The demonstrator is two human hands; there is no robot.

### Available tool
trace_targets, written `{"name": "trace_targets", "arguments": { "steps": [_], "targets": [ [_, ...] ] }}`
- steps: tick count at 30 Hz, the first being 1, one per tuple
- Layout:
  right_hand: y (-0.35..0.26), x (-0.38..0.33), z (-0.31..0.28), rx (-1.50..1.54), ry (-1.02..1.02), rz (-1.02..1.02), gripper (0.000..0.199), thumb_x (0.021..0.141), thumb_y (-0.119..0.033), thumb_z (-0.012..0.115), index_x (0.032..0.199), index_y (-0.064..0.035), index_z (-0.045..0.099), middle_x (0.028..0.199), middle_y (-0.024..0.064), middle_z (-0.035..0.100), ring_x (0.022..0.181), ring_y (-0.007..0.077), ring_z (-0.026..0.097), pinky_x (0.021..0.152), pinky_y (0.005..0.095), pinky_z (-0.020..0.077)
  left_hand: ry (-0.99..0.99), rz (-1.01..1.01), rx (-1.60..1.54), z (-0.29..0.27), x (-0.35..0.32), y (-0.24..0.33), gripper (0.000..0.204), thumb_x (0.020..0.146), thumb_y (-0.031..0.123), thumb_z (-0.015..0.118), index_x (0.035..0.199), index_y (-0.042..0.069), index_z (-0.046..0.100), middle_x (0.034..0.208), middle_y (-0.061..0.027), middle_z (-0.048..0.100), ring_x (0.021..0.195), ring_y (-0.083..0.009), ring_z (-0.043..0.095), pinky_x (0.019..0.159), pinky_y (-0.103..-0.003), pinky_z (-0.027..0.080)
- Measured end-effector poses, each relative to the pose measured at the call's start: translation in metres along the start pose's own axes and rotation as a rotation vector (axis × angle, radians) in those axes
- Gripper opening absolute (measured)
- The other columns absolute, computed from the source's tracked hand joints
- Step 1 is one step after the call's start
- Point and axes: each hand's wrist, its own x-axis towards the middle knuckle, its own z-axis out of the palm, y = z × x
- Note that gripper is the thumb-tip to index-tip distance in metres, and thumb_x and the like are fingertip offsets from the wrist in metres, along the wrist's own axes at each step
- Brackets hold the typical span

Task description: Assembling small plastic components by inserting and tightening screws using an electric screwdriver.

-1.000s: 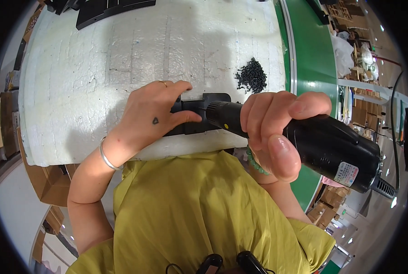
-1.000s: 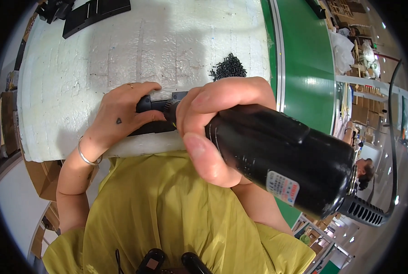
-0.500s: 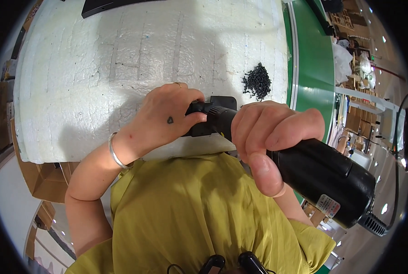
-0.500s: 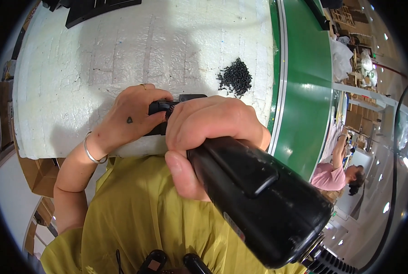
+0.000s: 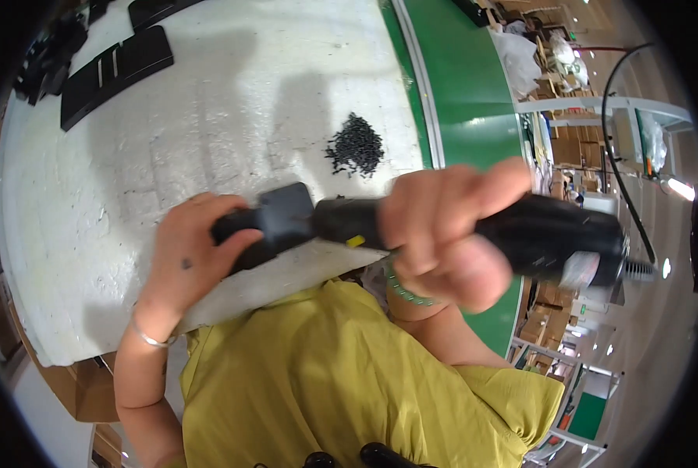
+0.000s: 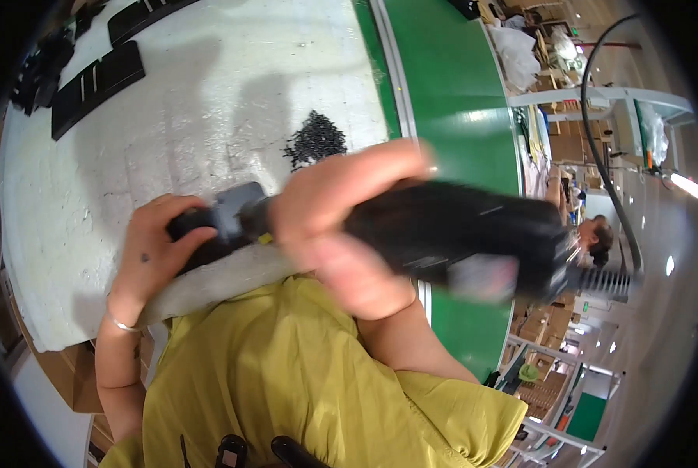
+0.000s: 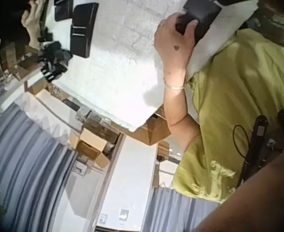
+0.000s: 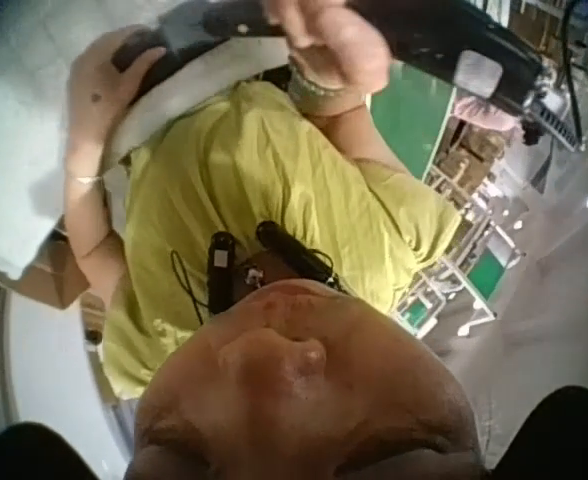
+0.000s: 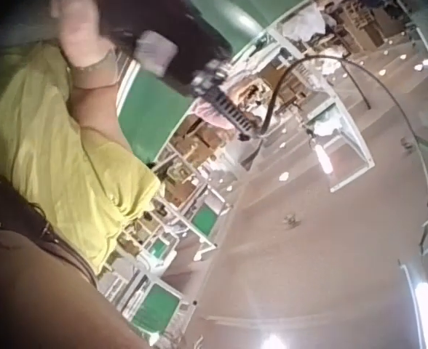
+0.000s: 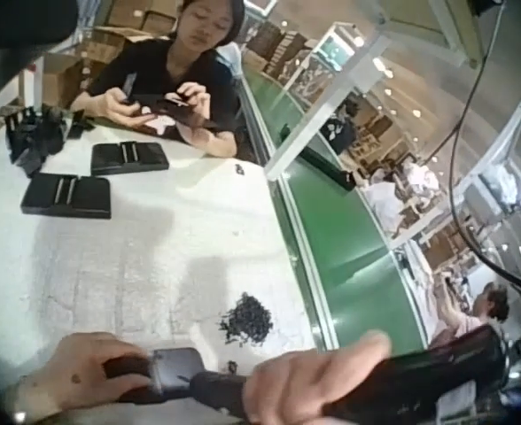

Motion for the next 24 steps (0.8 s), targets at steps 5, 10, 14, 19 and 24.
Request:
{"name": "trace_targets", "arguments": {
  "steps": [5,10,14,19,24],
  "targets": [
    [-0.017,-0.007,-0.057,-0.366,0.373,-0.280,0.028,0.075,-0.003,0.052,0.102,-0.0032,0.045,0.061,0.0032,0.044,0.049,0.0124,0.042,0.051,0.0298,0.0406,0.040,-0.160,0.066,-0.033,0.002,0.001,0.028,0.067,0.009,0.073,0.094,0.004,0.064,0.083,-0.0120,0.061,0.076,-0.0275,0.058,0.069,-0.033,0.046],
    [0.002,-0.018,-0.086,-0.417,0.579,-0.187,0.023,0.076,-0.004,0.050,0.099,-0.0039,0.049,0.063,0.0015,0.040,0.051,0.0117,0.038,0.056,0.0295,0.0372,0.252,0.027,0.357,-0.034,0.008,0.022,0.030,0.065,0.005,0.074,0.094,0.003,0.064,0.101,-0.0105,0.057,0.094,-0.0261,0.054,0.080,-0.033,0.044],
    [0.006,-0.018,-0.094,-0.426,0.574,-0.195,0.023,0.076,-0.003,0.051,0.098,-0.0032,0.048,0.064,0.0029,0.043,0.052,0.0126,0.040,0.056,0.0302,0.0398,0.184,0.068,0.267,-0.018,0.015,0.039,0.031,0.064,0.005,0.075,0.093,0.004,0.064,0.098,-0.0095,0.058,0.092,-0.0273,0.054,0.081,-0.033,0.044],
    [-0.003,-0.018,-0.087,-0.337,0.513,-0.237,0.026,0.076,-0.006,0.051,0.103,-0.0041,0.050,0.062,0.0012,0.039,0.052,0.0116,0.038,0.054,0.0292,0.0360,0.051,0.265,0.274,0.014,0.037,0.048,0.029,0.064,0.007,0.075,0.091,0.005,0.065,0.097,-0.0078,0.059,0.096,-0.0279,0.052,0.081,-0.037,0.043],
    [-0.023,-0.020,-0.069,-0.226,0.345,-0.292,0.029,0.077,-0.007,0.049,0.107,-0.0058,0.051,0.062,-0.0019,0.037,0.051,0.0096,0.037,0.057,0.0274,0.0338,0.024,0.446,0.217,0.069,0.065,0.048,0.027,0.066,0.013,0.075,0.090,0.007,0.065,0.095,-0.0055,0.060,0.096,-0.0269,0.053,0.080,-0.038,0.041]
  ]
}}
